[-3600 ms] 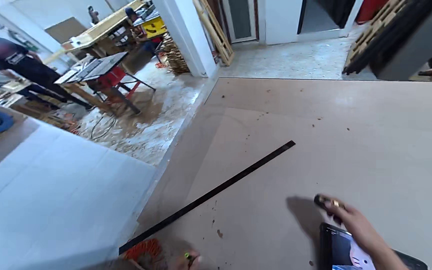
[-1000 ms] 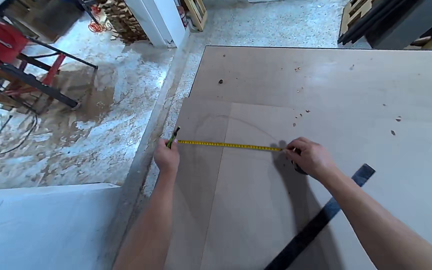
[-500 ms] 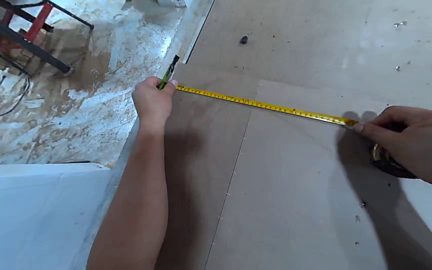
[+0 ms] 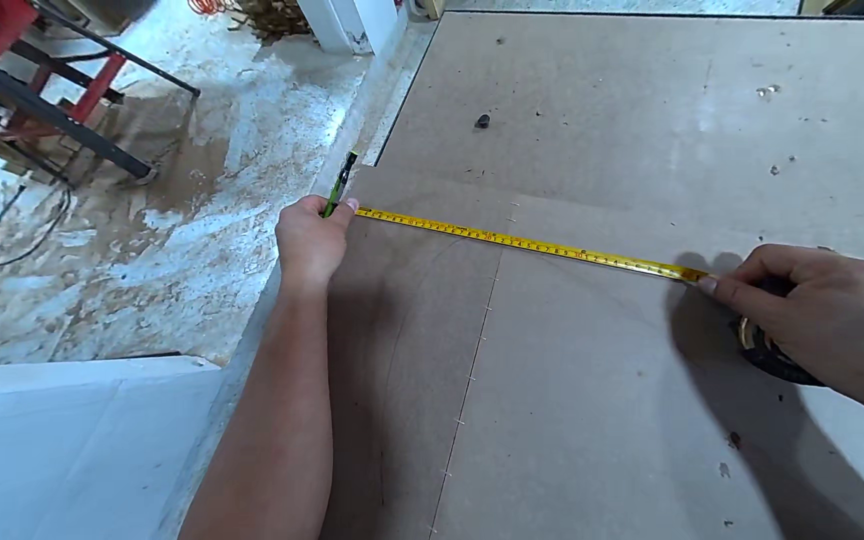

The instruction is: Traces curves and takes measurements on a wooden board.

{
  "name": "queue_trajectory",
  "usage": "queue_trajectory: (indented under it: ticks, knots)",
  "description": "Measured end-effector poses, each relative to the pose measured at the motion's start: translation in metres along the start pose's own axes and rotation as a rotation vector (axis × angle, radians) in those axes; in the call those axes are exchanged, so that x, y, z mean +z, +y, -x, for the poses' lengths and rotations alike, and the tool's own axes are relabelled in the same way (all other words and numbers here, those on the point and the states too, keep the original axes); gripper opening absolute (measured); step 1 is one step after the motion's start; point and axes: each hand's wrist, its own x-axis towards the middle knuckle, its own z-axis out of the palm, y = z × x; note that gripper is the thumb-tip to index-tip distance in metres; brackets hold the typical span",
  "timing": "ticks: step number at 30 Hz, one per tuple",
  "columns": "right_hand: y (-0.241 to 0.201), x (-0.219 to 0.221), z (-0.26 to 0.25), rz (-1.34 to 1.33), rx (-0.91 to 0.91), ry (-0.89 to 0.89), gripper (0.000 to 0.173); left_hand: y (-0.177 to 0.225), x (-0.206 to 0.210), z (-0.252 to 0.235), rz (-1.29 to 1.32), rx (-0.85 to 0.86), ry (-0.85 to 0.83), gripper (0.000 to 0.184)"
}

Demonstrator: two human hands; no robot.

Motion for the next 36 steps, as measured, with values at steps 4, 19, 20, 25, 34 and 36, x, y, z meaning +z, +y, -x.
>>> queue_trajectory:
  ticks: [4,19,20,25,34,36]
  knots:
    - [-0.005,-0.002,0.002,0.011,-0.004,0.008,0.024,0.001,0.000,0.000,0.013,-0.022,-0.021,0.038]
    - [-0.126,0.020,0.086,-0.306,-0.204,-0.913,0.048,0.048,0.038,0.016,0.042,0.618,0.011,0.027]
    - [-0.139,0.032,0.097,-0.413,-0.156,-0.951,0.046,0.060,0.050,0.014,0.006,0.709,-0.047,0.024]
    - [-0.164,0.063,0.147,-0.666,-0.098,-0.684,0.033,0.091,0.070,0.000,-0.098,0.864,-0.312,0.023]
    - [-0.158,0.080,0.154,-0.409,-0.527,-0.280,0.053,0.088,0.062,0.000,-0.060,0.882,-0.338,0.026]
    - [-0.159,0.086,0.158,-0.500,-0.602,-0.323,0.038,0.088,0.063,0.000,-0.054,0.892,-0.366,0.023]
